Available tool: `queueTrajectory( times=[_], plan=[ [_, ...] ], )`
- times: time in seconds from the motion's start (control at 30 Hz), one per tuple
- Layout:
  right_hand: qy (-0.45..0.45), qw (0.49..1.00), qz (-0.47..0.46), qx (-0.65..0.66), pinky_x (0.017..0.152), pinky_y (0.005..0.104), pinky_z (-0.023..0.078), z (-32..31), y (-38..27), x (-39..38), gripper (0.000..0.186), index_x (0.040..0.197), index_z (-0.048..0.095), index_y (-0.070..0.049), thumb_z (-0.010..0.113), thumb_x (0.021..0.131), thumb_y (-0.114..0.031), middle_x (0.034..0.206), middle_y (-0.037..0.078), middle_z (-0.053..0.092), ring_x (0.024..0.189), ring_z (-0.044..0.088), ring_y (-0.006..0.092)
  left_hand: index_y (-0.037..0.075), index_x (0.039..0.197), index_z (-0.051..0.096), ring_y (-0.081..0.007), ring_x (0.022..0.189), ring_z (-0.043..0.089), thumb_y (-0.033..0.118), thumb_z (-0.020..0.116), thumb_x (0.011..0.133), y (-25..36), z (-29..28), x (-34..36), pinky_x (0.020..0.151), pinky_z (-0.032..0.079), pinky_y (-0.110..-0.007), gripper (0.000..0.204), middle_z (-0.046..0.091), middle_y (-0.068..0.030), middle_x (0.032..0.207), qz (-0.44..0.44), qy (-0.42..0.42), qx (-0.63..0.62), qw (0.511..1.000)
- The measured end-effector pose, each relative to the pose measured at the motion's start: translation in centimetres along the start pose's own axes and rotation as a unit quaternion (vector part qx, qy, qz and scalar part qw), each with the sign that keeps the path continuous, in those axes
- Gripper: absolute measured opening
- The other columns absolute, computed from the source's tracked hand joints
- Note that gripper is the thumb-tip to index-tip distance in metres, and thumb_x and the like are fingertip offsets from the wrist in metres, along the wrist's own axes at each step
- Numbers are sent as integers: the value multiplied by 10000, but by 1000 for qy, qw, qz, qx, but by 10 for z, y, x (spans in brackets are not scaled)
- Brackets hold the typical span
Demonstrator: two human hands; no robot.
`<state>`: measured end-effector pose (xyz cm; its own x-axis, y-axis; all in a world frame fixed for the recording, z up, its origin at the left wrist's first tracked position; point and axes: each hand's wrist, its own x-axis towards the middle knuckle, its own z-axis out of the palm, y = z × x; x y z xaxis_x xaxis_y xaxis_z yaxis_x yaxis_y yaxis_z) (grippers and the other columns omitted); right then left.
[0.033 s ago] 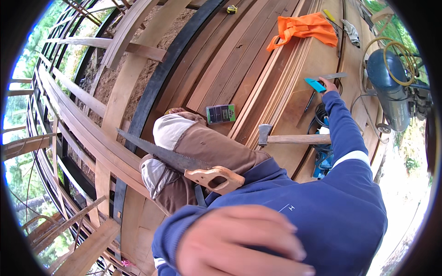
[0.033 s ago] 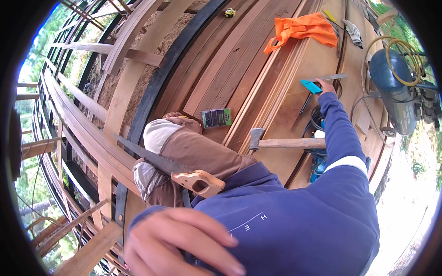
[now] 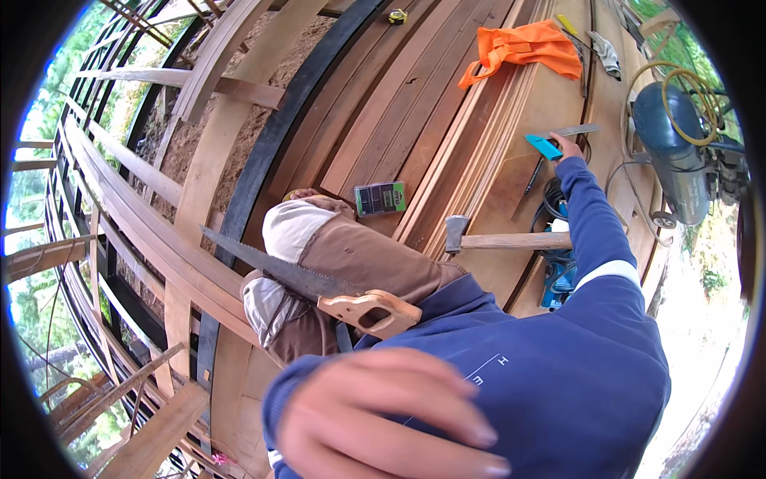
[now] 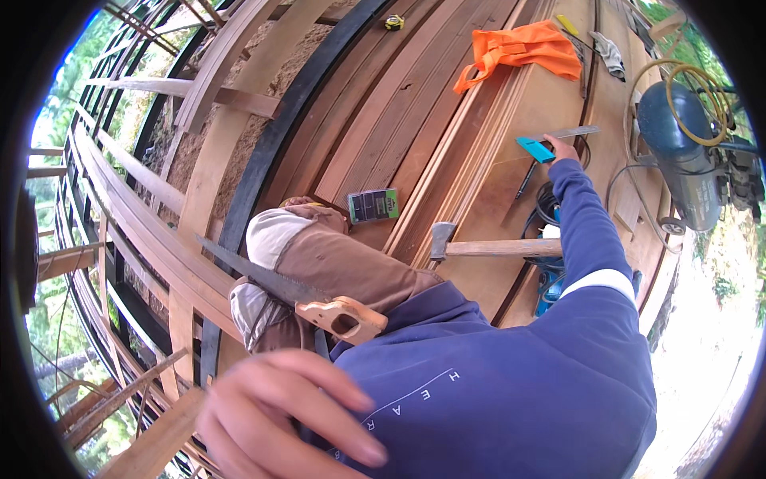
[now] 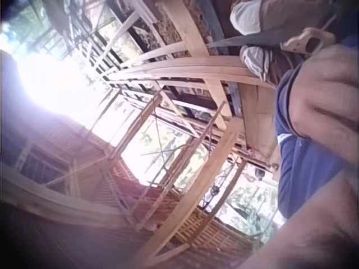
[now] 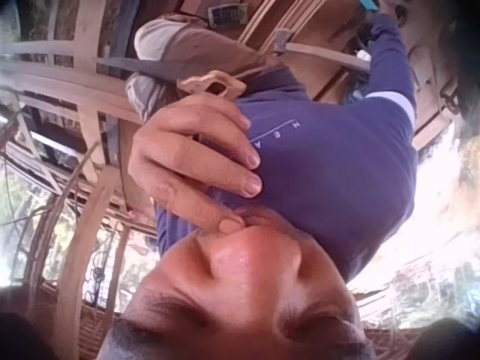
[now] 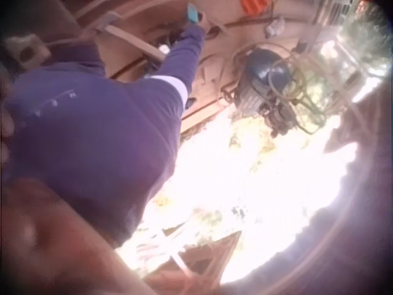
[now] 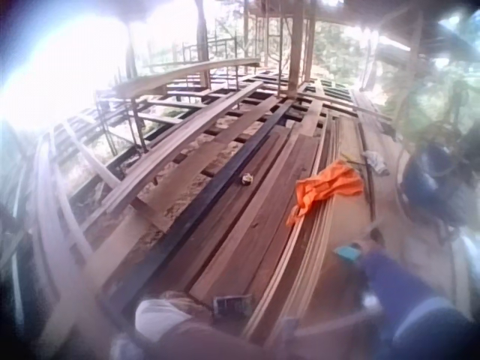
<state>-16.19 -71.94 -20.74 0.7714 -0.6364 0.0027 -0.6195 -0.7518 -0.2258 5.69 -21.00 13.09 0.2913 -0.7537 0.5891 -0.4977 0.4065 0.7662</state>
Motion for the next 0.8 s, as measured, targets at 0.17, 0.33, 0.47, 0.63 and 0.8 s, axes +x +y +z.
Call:
queueTrajectory(
  times=[0.17, 0.33, 0.47, 0.63, 0.8],
  plan=[
    [-13, 999, 2, -46, 949, 410, 464, -22, 5, -20, 751, 1292, 538, -166, 746, 582, -35, 1157, 186, 622, 1078, 571, 377, -53, 1309, 480, -202, 1149, 530, 118, 462, 970, -91, -131, -113, 1002, 384, -300, 380, 571, -167, 1229, -380, 360, 188, 831],
    [-15, 999, -37, -20, 951, 416, 460, -7, -16, 11, 812, 1323, 498, -156, 764, 566, -29, 1153, 194, 618, 1076, 563, 390, -4, 1189, 553, -180, 824, 597, 497, 536, 929, -214, -281, -357, 623, 408, -270, 565, 632, -74, 915, -576, 479, 230, 621],
    [-48, 995, 38, -74, 943, 420, 459, -7, 20, -9, 860, 1368, 436, -157, 752, 580, -17, 1165, 200, 609, 1074, 561, 396, 77, 1101, 581, -249, 828, 609, 508, 499, 937, -226, -217, -270, 707, 475, -422, 468, 642, -75, 918, -657, 468, -141, 574],
    [-17, 995, -72, -62, 966, 421, 443, 11, 50, -2, 806, 1405, 390, -142, 646, 662, 38, 1256, 210, 559, 1101, 546, 402, 125, 1060, 591, -296, 904, 601, 452, 524, 938, -249, -235, -314, 803, 488, -494, 356, 642, -82, 995, -623, 445, -223, 604],
    [-103, 989, 9, -101, 1022, 409, 404, -6, 19, -13, 741, 1434, 358, -153, 491, 745, 86, 1349, 188, 501, 1189, 502, 387, 107, 1087, 596, -279, 960, 589, 422, 490, 963, -223, -224, -285, 860, 486, -459, 354, 644, -86, 1017, -616, 476, -219, 588]
  ],
)
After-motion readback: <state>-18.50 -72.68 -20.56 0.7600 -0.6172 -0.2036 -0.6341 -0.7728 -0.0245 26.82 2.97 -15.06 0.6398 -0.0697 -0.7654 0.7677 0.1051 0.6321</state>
